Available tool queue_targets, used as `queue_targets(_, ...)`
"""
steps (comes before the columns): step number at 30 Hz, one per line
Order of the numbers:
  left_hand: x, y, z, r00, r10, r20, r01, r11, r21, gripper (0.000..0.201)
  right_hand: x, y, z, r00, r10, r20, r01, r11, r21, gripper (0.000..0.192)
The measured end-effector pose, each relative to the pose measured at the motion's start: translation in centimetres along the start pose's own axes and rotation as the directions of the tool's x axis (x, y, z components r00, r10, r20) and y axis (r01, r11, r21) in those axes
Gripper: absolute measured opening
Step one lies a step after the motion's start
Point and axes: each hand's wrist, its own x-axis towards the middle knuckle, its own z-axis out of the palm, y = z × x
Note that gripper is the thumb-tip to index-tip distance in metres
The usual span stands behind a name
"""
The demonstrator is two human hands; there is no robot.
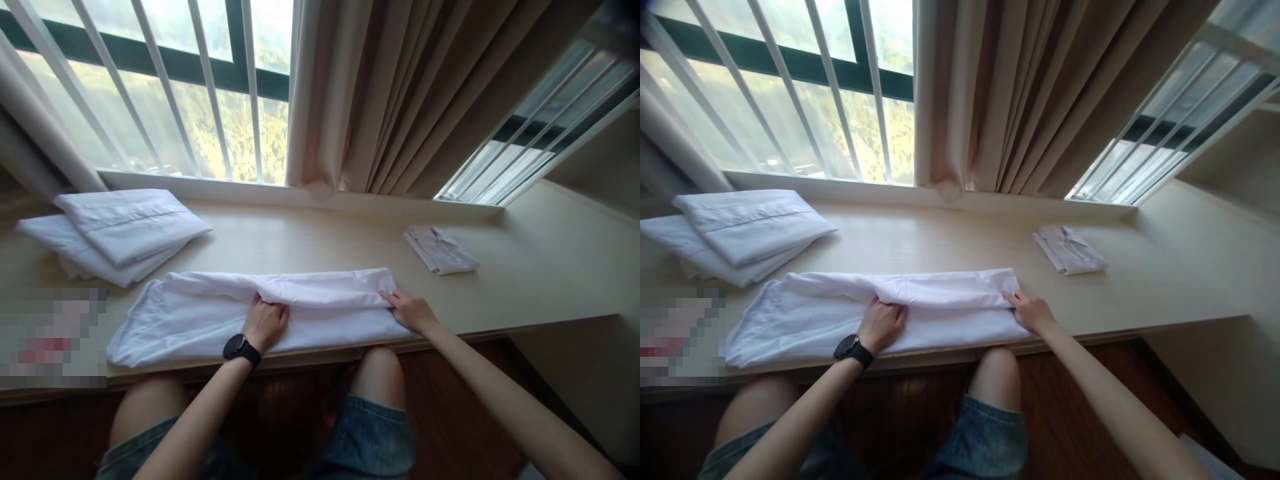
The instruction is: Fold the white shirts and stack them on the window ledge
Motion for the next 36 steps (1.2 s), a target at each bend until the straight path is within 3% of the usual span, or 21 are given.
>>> queue_targets(4, -0.3, 0.1, 0.1, 0.998, -0.018, -0.059, 0.018, 1.0, -0.003, 0.036, 0.9, 0.7, 0.0, 0.997, 0.049, -0.066, -0.046, 0.998, 0.048, 0.053)
queue_targets(7, -0.5, 0.2, -0.5, 0.974, -0.116, -0.195, 0.123, 0.992, 0.023, 0.027, 1.7, 0.8, -0.4, 0.981, 0.11, -0.162, -0.102, 0.993, 0.058, 0.05)
queue_targets(9, -0.4, 0.2, -1.3, 0.943, -0.175, -0.285, 0.195, 0.98, 0.045, 0.023, 2.0, 0.7, -0.4, 0.973, 0.1, -0.208, -0.092, 0.994, 0.052, 0.047)
queue_targets(11, 0.1, -0.2, -2.4, 0.941, -0.146, -0.304, 0.172, 0.983, 0.061, 0.032, 2.1, 0.4, -0.3, 0.975, 0.037, -0.218, -0.031, 0.999, 0.029, 0.041)
queue_targets(14, 1.3, -1.8, -3.5, 0.983, 0.009, -0.186, 0.006, 0.997, 0.082, 0.052, 2.2, 0.4, 0.1, 0.977, -0.047, -0.208, 0.048, 0.999, -0.002, 0.033)
queue_targets(18, 2.5, -4.6, -3.7, 0.99, 0.132, 0.047, -0.136, 0.984, 0.113, 0.026, 2.7, 1.1, 0.5, 0.976, -0.054, -0.21, 0.053, 0.999, -0.01, 0.035)
queue_targets(21, 2.3, -6.0, -3.5, 0.978, 0.21, 0.016, -0.21, 0.967, 0.145, 0.029, 3.2, 1.7, 0.7, 0.977, -0.017, -0.211, 0.015, 1.0, -0.012, 0.034)
queue_targets(25, 1.5, -7.6, -3.8, 0.957, 0.283, 0.068, -0.289, 0.953, 0.093, 0.031, 3.7, 2.5, 0.9, 0.998, -0.006, -0.061, 0.01, 0.998, 0.067, 0.038)
queue_targets(27, 1.4, -9.1, -4.2, 0.962, 0.256, 0.097, -0.263, 0.962, 0.067, 0.044, 3.8, 2.8, 0.6, 1.0, 0.004, 0.0, -0.004, 0.996, 0.093, 0.041)
queue_targets(29, 1.6, -11.1, -4.7, 0.986, 0.146, 0.083, -0.153, 0.984, 0.089, 0.051, 3.9, 2.7, -0.1, 0.999, 0.05, -0.003, -0.05, 0.997, 0.052, 0.043)
queue_targets(33, 2.3, -15.0, -5.3, 0.991, -0.055, 0.124, 0.036, 0.988, 0.15, 0.038, 4.4, -1.0, -3.2, 0.976, 0.099, -0.193, -0.095, 0.995, 0.03, 0.048)
queue_targets(36, 2.7, -16.2, -5.4, 0.974, -0.097, 0.205, 0.067, 0.987, 0.149, 0.03, 5.5, -7.7, -6.2, 0.934, 0.037, -0.356, 0.044, 0.975, 0.218, 0.048)
